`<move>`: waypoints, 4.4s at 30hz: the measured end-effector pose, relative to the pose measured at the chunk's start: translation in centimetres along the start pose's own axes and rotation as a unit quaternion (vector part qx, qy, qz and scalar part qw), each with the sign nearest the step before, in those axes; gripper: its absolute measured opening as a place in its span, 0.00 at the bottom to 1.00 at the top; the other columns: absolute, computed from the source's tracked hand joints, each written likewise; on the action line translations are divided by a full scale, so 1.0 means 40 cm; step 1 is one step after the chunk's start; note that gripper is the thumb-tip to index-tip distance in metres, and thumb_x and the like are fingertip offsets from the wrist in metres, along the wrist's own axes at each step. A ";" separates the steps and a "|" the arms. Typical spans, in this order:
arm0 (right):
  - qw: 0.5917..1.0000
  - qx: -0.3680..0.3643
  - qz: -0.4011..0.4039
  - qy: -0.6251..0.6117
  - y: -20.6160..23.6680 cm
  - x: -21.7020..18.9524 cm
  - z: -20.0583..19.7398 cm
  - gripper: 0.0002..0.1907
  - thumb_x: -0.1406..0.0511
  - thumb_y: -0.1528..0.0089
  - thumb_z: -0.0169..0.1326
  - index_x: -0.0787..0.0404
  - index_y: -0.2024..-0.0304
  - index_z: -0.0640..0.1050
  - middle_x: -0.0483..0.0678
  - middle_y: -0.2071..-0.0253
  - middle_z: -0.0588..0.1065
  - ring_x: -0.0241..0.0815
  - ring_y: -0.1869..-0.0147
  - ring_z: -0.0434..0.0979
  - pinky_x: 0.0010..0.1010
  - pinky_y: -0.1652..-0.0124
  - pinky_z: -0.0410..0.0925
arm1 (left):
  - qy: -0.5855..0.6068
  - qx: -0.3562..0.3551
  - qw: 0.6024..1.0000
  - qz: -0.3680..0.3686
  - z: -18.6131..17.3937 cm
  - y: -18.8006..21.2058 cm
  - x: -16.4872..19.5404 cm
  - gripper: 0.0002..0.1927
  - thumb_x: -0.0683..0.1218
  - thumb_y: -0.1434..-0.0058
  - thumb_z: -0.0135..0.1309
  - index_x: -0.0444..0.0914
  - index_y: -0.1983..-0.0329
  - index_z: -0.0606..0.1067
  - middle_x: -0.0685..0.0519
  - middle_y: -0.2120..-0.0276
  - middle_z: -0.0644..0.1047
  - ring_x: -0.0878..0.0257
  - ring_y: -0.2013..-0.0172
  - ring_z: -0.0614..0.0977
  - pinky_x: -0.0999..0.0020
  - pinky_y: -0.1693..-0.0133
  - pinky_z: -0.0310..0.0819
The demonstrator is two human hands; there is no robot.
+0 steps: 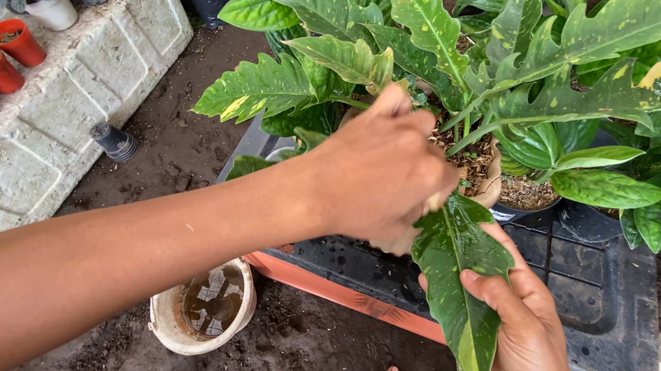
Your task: The person wipes the leaves of a potted plant one at a time, holding each leaf steady with one hand while rubbing it with a yellow sponge held in the other hand. The potted plant sits on a black tray, and a bucket of water rests on the ground beside the work area.
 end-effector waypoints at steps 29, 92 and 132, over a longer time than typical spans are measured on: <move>1.000 -0.005 0.010 -0.005 0.018 0.000 0.004 0.39 0.77 0.41 0.46 0.68 0.25 0.65 0.55 0.48 0.77 0.42 0.50 0.80 0.35 0.51 0.74 | 0.119 0.012 0.989 0.086 -0.018 0.049 0.080 0.02 0.41 0.52 0.61 0.42 0.76 0.80 0.56 0.77 0.79 0.59 0.67 0.72 0.55 0.59 0.56; 0.995 -0.095 -0.010 -0.024 0.038 0.014 -0.003 0.44 0.81 0.43 0.49 0.66 0.22 0.59 0.54 0.44 0.75 0.40 0.48 0.79 0.32 0.51 0.74 | 0.218 0.144 0.965 -0.013 0.021 0.024 0.097 0.08 0.40 0.45 0.57 0.43 0.62 0.81 0.53 0.68 0.81 0.57 0.64 0.80 0.60 0.58 0.69; 0.999 -0.040 0.019 0.025 0.035 -0.004 0.037 0.48 0.82 0.49 0.43 0.62 0.24 0.60 0.60 0.42 0.76 0.50 0.44 0.80 0.39 0.47 0.73 | 0.087 -0.052 0.966 -0.238 0.038 -0.107 -0.061 0.12 0.49 0.53 0.56 0.41 0.66 0.82 0.42 0.67 0.83 0.47 0.59 0.84 0.51 0.45 0.62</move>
Point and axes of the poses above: each hand's wrist, its own y-axis away from the middle knuckle, its own z-axis out of the palm, x = y × z, the point moved 5 cm from there along -y, towards the middle knuckle
